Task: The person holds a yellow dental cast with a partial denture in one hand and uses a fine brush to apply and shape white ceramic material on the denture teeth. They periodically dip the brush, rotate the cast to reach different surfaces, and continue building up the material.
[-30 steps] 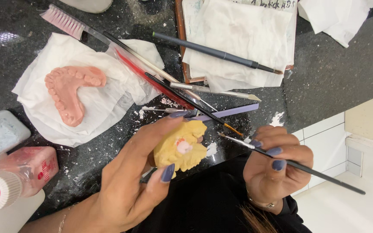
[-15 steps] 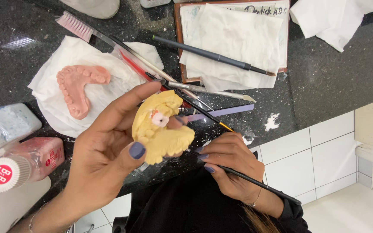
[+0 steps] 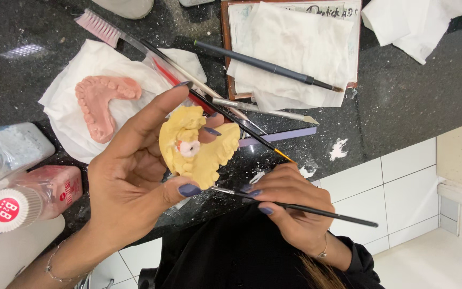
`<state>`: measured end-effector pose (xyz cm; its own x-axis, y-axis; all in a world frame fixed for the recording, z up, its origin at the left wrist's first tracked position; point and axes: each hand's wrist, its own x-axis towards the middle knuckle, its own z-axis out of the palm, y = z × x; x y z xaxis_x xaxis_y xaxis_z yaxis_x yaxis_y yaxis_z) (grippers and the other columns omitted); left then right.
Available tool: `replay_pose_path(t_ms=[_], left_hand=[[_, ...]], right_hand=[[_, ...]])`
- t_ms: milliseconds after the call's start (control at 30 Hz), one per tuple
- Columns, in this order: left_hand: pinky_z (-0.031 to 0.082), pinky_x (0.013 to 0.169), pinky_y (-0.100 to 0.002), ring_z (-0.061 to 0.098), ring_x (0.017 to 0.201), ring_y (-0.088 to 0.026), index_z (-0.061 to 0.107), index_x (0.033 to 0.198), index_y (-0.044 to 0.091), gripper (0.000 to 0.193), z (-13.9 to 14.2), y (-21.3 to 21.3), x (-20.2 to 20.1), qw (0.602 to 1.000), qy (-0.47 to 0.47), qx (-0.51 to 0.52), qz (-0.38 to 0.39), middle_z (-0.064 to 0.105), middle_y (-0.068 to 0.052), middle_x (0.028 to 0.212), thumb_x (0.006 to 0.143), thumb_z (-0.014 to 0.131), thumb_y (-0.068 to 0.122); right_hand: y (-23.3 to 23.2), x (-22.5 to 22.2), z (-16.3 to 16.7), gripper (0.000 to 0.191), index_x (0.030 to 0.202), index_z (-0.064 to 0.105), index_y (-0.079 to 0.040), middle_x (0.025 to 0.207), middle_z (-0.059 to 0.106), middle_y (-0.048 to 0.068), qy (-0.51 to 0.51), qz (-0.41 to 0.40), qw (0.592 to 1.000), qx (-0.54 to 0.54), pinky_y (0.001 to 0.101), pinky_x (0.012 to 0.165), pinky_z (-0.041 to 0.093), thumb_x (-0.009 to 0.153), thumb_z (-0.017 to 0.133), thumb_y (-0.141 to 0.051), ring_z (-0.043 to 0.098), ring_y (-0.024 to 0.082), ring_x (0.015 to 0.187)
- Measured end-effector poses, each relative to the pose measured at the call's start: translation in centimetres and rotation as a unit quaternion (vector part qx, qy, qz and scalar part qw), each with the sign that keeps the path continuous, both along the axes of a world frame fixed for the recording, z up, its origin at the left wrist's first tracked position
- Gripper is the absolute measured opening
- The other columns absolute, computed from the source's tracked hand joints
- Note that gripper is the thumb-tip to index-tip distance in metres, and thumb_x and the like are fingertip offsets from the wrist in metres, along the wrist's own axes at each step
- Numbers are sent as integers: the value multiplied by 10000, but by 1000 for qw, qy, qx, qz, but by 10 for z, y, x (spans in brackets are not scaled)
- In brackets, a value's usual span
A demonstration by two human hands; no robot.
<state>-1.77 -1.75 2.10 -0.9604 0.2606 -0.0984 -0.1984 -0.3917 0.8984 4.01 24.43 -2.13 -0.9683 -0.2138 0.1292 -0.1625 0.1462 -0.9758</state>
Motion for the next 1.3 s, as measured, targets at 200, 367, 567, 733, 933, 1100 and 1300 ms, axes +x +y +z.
replay_pose_path(t_ms=[200, 367, 567, 733, 933, 1100, 1300], left_hand=[[501, 1257, -475, 554, 1466, -352, 381, 1534, -71, 766, -16, 5, 8, 999, 3, 47, 6, 649, -194, 1302, 897, 805, -32], [564, 1172, -485, 553, 1451, -363, 445, 1440, -23, 696, -31, 19, 25, 993, -40, 106, -27, 606, -195, 1397, 861, 827, -86], [600, 1129, -464, 523, 1485, -355, 451, 1318, 16, 618, -38, 23, 34, 986, -60, 144, -54, 597, -157, 1324, 846, 821, -134], [594, 1176, -474, 484, 1565, -352, 446, 1319, 41, 595, -43, 23, 36, 978, -55, 184, -77, 591, -114, 1288, 890, 816, -142], [536, 1213, -492, 592, 1343, -404, 440, 1269, 37, 621, -44, 23, 35, 982, -83, 148, -84, 612, -141, 1210, 809, 809, -157], [515, 1245, -460, 409, 1582, -397, 425, 1348, 58, 593, -43, 20, 34, 969, -66, 210, -115, 610, -136, 1324, 925, 790, -141], [529, 1221, -449, 396, 1608, -403, 414, 1351, 56, 590, -43, 20, 34, 967, -65, 213, -121, 608, -136, 1328, 935, 788, -132]], right_hand=[[12, 18, -17, 230, 1017, 764, -64, 887, 754, 116, 19, -109, 962, -248, 370, 750, 524, 1022, 760, -294, 675, 219, 810], [7, 28, -21, 254, 1048, 703, -83, 877, 720, 118, 131, -201, 953, -183, 373, 722, 534, 1030, 707, -336, 687, 232, 797], [-18, 28, -33, 265, 1045, 682, -87, 886, 692, 114, 212, -221, 941, -145, 444, 827, 586, 1040, 667, -351, 739, 271, 831], [-25, 33, -31, 279, 1021, 651, -58, 850, 670, 134, 178, -239, 943, -149, 540, 905, 602, 1061, 646, -334, 770, 315, 846], [-24, 41, -29, 240, 1005, 650, -71, 933, 668, 114, 168, -229, 947, -148, 583, 998, 570, 1067, 629, -302, 772, 320, 934], [-18, 48, -19, 173, 1092, 651, -115, 1021, 687, 73, 135, -186, 967, -105, 555, 1089, 546, 1090, 615, -284, 771, 285, 1044], [1, 48, -6, 96, 1106, 631, -135, 1072, 675, 66, 93, -91, 991, -41, 589, 1144, 493, 1058, 652, -214, 728, 293, 1167]])
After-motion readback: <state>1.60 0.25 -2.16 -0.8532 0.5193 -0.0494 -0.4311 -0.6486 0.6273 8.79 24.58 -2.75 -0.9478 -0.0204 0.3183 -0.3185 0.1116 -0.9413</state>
